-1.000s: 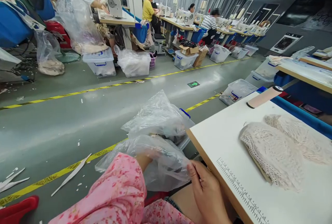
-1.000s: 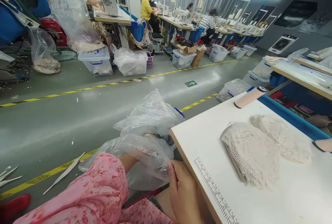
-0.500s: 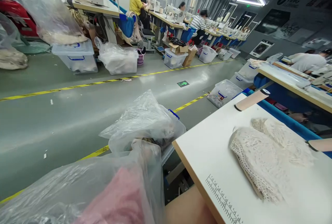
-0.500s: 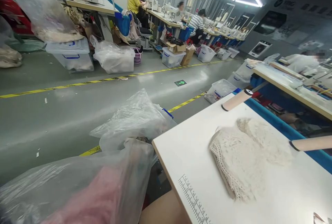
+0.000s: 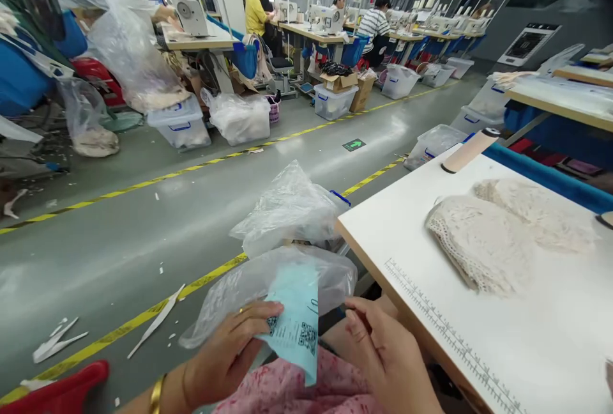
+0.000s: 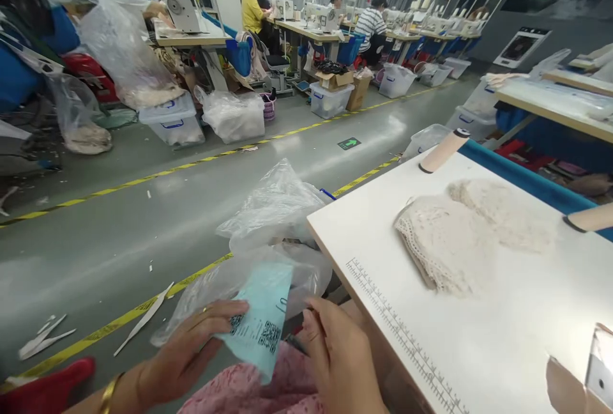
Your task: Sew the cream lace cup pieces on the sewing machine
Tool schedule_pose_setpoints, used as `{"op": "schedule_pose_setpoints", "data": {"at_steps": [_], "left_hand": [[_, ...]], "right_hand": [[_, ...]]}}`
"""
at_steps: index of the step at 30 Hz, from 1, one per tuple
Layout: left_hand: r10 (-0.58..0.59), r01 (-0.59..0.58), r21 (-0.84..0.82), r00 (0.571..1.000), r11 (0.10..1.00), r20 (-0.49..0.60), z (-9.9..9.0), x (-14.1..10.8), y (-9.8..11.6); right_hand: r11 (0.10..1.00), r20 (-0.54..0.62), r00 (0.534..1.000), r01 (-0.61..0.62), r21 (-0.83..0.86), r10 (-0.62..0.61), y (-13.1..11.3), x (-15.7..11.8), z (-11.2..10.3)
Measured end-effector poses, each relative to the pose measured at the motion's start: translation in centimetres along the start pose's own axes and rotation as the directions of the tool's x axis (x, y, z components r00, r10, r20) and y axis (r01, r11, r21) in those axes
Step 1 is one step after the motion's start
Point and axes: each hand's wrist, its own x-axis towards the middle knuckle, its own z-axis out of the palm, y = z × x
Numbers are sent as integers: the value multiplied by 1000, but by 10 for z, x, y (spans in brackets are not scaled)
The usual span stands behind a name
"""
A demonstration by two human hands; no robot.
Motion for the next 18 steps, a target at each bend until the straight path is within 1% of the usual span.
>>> {"op": "schedule_pose_setpoints", "data": {"at_steps": [2, 4, 6, 8, 9, 11, 13, 15, 18], "left_hand": [[83, -83, 3, 997, 997, -1, -6, -14, 22], [147, -147, 8, 989, 989, 2, -4, -21, 37], [187, -188, 15, 982, 982, 17, 1, -23, 47], [236, -237, 14, 970, 971, 52, 6, -21, 54], [265, -266, 12, 961, 964, 79, 8, -20, 57], [312, -317, 18, 941, 948, 128, 10, -18, 62], [343, -355, 41, 922, 934, 177, 11, -17, 68], [363, -383, 71, 909, 921, 206, 13, -17, 72], [383, -414, 89, 890, 906, 246, 15, -18, 75]], "right_hand": [[975, 82, 981, -185, 126, 176, 0, -19, -2], [920, 177, 941, -323, 220, 288, -1, -37, -3], [848, 266, 900, -420, 324, 344, -2, -53, 1], [734, 344, 868, -490, 470, 360, -2, -66, 10], [659, 375, 856, -514, 549, 356, -1, -72, 16], [521, 401, 852, -524, 674, 338, 3, -81, 28], [451, 402, 857, -513, 730, 324, 7, -87, 37], [442, 383, 867, -493, 749, 319, 10, -91, 41], [480, 378, 870, -491, 727, 317, 11, -94, 39]]}}
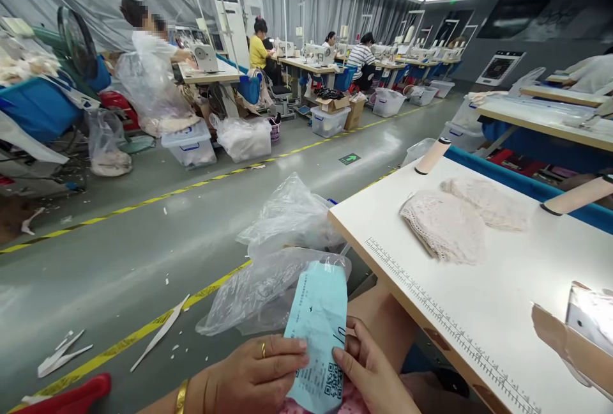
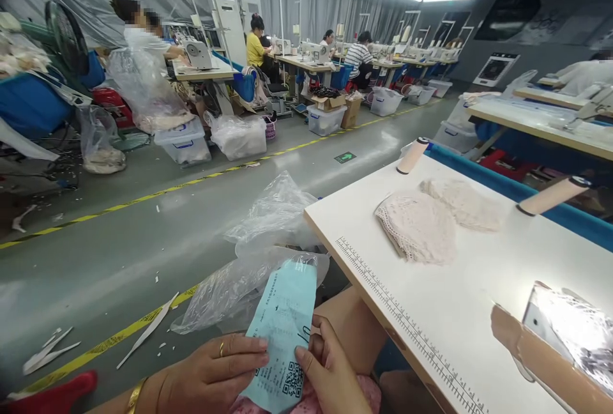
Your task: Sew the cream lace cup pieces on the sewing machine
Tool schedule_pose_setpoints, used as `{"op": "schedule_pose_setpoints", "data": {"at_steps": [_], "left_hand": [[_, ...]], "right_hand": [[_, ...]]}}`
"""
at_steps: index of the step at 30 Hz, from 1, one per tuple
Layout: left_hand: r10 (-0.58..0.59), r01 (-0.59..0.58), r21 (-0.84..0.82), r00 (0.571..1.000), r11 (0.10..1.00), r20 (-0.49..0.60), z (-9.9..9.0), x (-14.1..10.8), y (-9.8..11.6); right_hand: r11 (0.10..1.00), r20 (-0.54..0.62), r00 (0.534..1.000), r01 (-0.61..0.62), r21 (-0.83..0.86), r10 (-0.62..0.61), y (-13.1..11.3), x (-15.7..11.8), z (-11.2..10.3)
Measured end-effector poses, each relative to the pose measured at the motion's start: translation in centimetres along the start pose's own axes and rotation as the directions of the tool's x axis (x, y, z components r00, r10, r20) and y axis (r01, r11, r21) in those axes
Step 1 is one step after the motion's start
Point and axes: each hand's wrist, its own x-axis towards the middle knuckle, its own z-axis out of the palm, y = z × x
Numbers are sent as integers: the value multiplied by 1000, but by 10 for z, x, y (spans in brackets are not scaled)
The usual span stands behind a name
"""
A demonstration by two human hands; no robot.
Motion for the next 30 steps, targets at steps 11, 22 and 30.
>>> {"op": "schedule_pose_setpoints", "data": {"at_steps": [11, 22, 30], "left_hand": [[36, -35, -26, 999, 999, 37, -8, 8, 10], [-38, 38, -4, 999, 999, 18, -2, -2, 10], [-174, 174, -39, 985, 984, 7, 16, -33, 5]], "right_hand": [[997, 19, 1000, -19, -71, 20, -7, -2, -6], [996, 15, 999, 30, -79, -29, -8, -3, -3], [981, 46, 999, 4, -195, 5, 18, -5, -12]]}}
